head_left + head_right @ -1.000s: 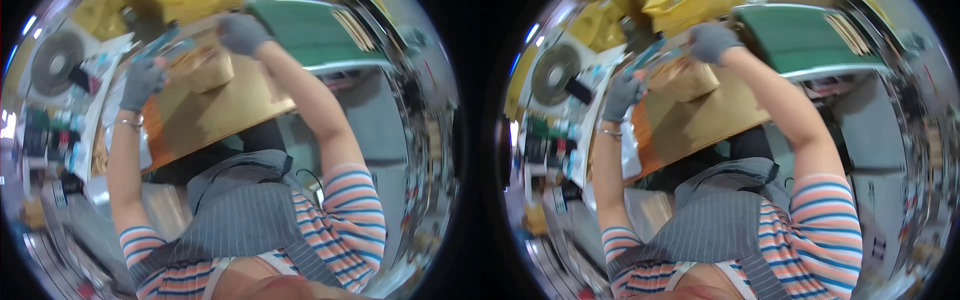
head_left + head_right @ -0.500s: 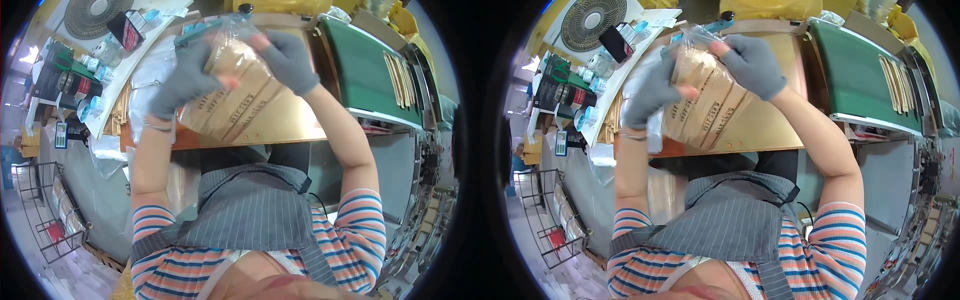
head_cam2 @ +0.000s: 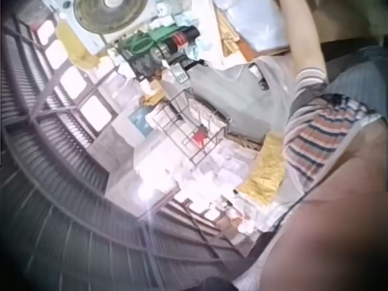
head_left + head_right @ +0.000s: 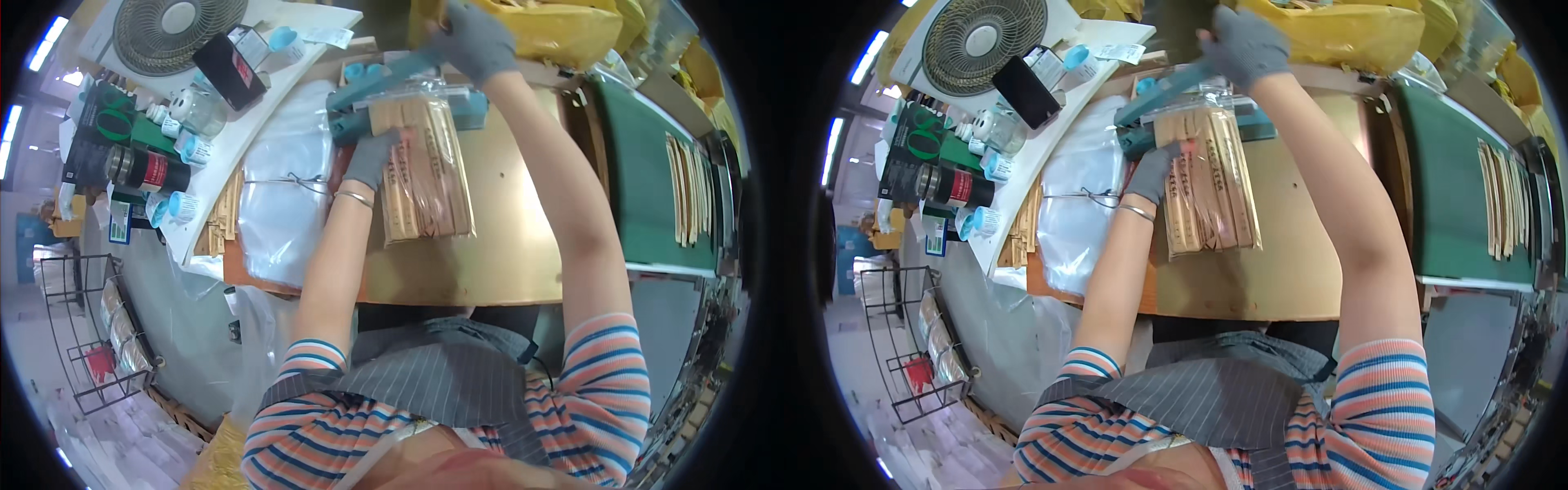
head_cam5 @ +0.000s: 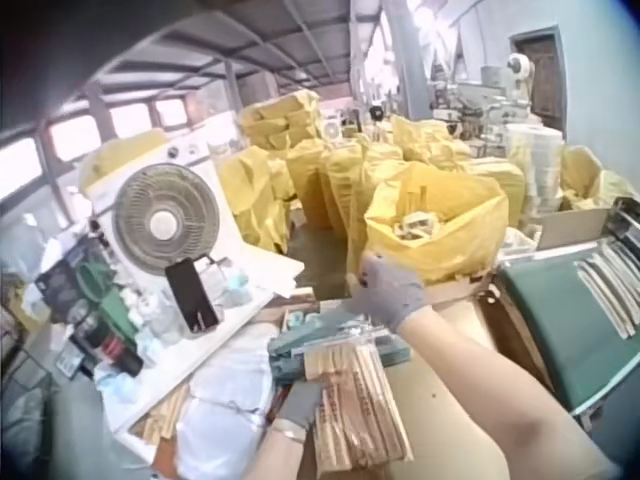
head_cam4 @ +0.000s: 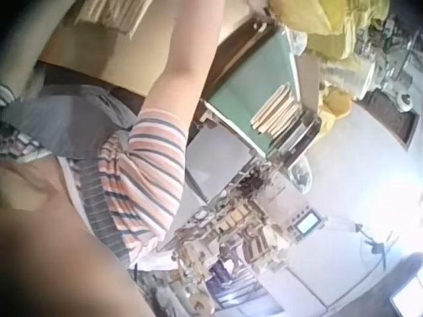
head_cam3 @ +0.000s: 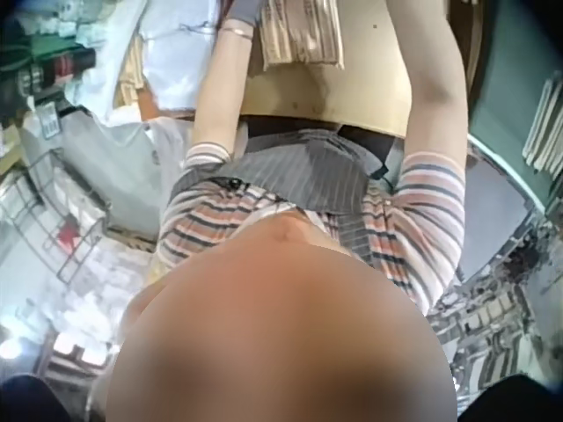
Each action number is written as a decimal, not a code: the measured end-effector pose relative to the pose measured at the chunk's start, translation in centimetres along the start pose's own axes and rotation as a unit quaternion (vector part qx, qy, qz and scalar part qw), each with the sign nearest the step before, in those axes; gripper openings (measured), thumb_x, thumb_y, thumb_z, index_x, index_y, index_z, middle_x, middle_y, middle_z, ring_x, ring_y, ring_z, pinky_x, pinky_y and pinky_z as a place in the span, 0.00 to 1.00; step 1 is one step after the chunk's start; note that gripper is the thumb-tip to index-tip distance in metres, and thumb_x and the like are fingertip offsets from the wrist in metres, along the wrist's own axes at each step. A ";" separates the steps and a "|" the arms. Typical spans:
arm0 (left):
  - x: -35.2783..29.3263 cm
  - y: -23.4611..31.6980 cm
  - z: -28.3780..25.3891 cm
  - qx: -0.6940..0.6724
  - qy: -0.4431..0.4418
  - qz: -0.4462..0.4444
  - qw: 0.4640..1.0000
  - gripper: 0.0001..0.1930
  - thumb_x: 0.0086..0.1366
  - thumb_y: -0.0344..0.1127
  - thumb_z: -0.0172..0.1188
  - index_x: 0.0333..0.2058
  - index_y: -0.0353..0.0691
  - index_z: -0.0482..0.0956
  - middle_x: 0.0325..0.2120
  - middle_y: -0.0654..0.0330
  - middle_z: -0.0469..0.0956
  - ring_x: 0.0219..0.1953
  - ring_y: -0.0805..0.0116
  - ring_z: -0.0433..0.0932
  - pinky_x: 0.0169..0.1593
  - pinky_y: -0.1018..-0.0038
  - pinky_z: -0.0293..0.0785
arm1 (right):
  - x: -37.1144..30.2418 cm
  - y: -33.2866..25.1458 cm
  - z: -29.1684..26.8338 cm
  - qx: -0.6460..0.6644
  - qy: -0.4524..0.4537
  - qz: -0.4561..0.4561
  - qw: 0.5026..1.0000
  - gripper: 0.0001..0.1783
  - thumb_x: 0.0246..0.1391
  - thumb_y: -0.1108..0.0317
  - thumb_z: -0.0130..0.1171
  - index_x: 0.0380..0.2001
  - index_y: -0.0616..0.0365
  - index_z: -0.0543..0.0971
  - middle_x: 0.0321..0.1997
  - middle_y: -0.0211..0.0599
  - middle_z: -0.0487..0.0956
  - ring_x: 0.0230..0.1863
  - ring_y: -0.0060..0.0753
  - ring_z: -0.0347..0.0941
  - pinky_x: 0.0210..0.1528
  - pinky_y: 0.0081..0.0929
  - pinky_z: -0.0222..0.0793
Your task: Packing and sealing bundles of wooden sticks into plastic bags using a heat sealer in a factory setting.
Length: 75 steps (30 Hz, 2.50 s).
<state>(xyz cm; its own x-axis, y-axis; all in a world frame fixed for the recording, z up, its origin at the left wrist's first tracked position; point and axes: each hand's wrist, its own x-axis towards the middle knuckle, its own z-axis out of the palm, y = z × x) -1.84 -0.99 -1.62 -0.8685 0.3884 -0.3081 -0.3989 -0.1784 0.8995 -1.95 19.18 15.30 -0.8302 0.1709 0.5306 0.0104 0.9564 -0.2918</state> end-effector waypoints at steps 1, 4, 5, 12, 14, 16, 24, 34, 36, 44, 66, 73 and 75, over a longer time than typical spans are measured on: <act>-0.1 0.5 1.0 0.016 -0.015 -0.029 0.999 0.16 0.48 0.36 0.67 0.35 0.34 0.79 0.30 0.62 0.78 0.31 0.72 0.76 0.37 0.78 0.71 | -0.9 2.2 1.6 -0.060 -0.006 0.016 0.998 0.17 0.50 0.52 0.52 0.29 0.55 0.75 0.33 0.45 0.77 0.35 0.50 0.75 0.36 0.41 0.71; -1.1 1.4 2.9 0.014 -0.040 -0.076 0.996 0.17 0.49 0.37 0.66 0.37 0.35 0.78 0.31 0.61 0.78 0.32 0.71 0.76 0.35 0.77 0.73 | -4.4 7.1 5.6 -0.050 -0.049 0.078 0.994 0.16 0.50 0.53 0.50 0.29 0.54 0.77 0.33 0.45 0.78 0.36 0.48 0.75 0.38 0.39 0.72; -1.1 1.0 3.0 -0.001 -0.029 -0.061 0.998 0.17 0.49 0.37 0.66 0.38 0.35 0.78 0.31 0.61 0.78 0.32 0.70 0.77 0.35 0.77 0.73 | -4.3 7.7 6.0 -0.046 -0.072 0.101 0.991 0.15 0.49 0.54 0.50 0.29 0.53 0.78 0.33 0.45 0.78 0.36 0.47 0.76 0.37 0.40 0.72; -1.5 1.2 1.5 -0.022 0.019 -0.078 0.997 0.25 0.54 0.35 0.62 0.49 0.32 0.70 0.41 0.56 0.76 0.41 0.65 0.75 0.47 0.72 0.73 | -3.4 6.0 6.9 0.033 -0.118 0.122 0.985 0.12 0.43 0.62 0.53 0.27 0.52 0.83 0.31 0.44 0.81 0.35 0.45 0.78 0.37 0.38 0.73; -0.8 1.1 1.3 -0.004 0.006 -0.075 0.997 0.25 0.56 0.37 0.61 0.51 0.33 0.68 0.42 0.56 0.74 0.43 0.65 0.74 0.49 0.72 0.71 | -3.6 5.5 6.3 0.029 -0.081 0.153 0.985 0.10 0.40 0.64 0.55 0.26 0.53 0.83 0.30 0.43 0.81 0.33 0.44 0.78 0.36 0.37 0.73; -0.9 1.1 2.5 -0.002 -0.011 -0.099 0.995 0.26 0.56 0.38 0.61 0.51 0.33 0.68 0.43 0.57 0.74 0.44 0.65 0.74 0.50 0.72 0.71 | -4.5 6.3 5.5 0.077 -0.048 0.168 0.982 0.16 0.46 0.54 0.53 0.24 0.54 0.80 0.32 0.46 0.79 0.38 0.46 0.76 0.40 0.38 0.71; -6.2 4.0 -1.4 0.422 0.126 0.136 0.887 0.29 0.55 0.43 0.64 0.51 0.32 0.68 0.41 0.56 0.74 0.43 0.62 0.73 0.49 0.71 0.69 | -10.7 23.7 -12.6 0.049 -0.028 0.172 0.983 0.34 0.39 0.36 0.57 0.37 0.56 0.80 0.44 0.51 0.76 0.45 0.48 0.73 0.48 0.38 0.67; -2.7 -7.3 32.6 -0.125 -0.203 -0.263 0.935 0.33 0.54 0.67 0.54 0.44 0.42 0.71 0.39 0.57 0.73 0.44 0.64 0.71 0.51 0.66 0.68 | -18.2 25.5 -14.0 -0.185 -0.155 0.275 0.931 0.44 0.34 0.37 0.60 0.45 0.66 0.69 0.48 0.59 0.71 0.49 0.57 0.68 0.52 0.38 0.65; -5.0 -6.3 35.4 -0.251 -0.291 -0.188 0.904 0.35 0.57 0.65 0.53 0.50 0.39 0.69 0.45 0.53 0.73 0.48 0.61 0.71 0.53 0.63 0.68 | -18.6 20.7 -12.7 -0.120 -0.141 0.263 0.947 0.32 0.40 0.48 0.58 0.41 0.65 0.71 0.41 0.59 0.75 0.44 0.55 0.72 0.50 0.40 0.66; -5.1 -0.9 19.9 0.230 -0.199 0.072 0.950 0.23 0.62 0.48 0.55 0.43 0.32 0.75 0.35 0.58 0.78 0.36 0.72 0.76 0.44 0.77 0.71 | -18.8 13.4 -6.9 0.714 -0.242 0.413 0.511 0.17 0.45 0.60 0.62 0.36 0.62 0.78 0.32 0.36 0.80 0.30 0.26 0.77 0.38 0.25 0.74; -8.9 -6.2 6.0 0.573 0.049 0.154 0.803 0.29 0.45 0.50 0.65 0.41 0.33 0.76 0.34 0.49 0.79 0.38 0.55 0.78 0.43 0.67 0.72 | -25.4 2.4 0.6 -0.074 -0.234 0.124 0.961 0.20 0.46 0.53 0.58 0.39 0.52 0.74 0.45 0.45 0.76 0.47 0.49 0.73 0.47 0.38 0.69; -11.9 -5.3 7.6 0.645 0.072 0.237 0.723 0.21 0.53 0.48 0.58 0.38 0.38 0.76 0.32 0.48 0.77 0.36 0.50 0.77 0.41 0.60 0.72 | -26.0 8.0 -2.5 0.061 -0.176 0.245 0.951 0.18 0.47 0.56 0.53 0.36 0.59 0.75 0.35 0.52 0.78 0.40 0.51 0.74 0.44 0.40 0.69; -12.0 -5.5 8.4 0.665 0.021 0.157 0.730 0.20 0.54 0.49 0.55 0.33 0.35 0.76 0.30 0.45 0.77 0.36 0.47 0.77 0.40 0.59 0.72 | -27.1 8.0 -3.6 -0.047 -0.118 0.216 0.968 0.22 0.47 0.53 0.55 0.38 0.58 0.75 0.37 0.50 0.77 0.41 0.51 0.74 0.43 0.39 0.69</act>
<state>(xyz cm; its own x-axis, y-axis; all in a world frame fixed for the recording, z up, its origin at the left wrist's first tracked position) 13.26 2.98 -0.30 -0.8746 0.4848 -0.0057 0.4369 0.7932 0.4242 22.67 23.05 1.42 -0.8409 0.5118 0.1759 0.4266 0.8268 -0.3666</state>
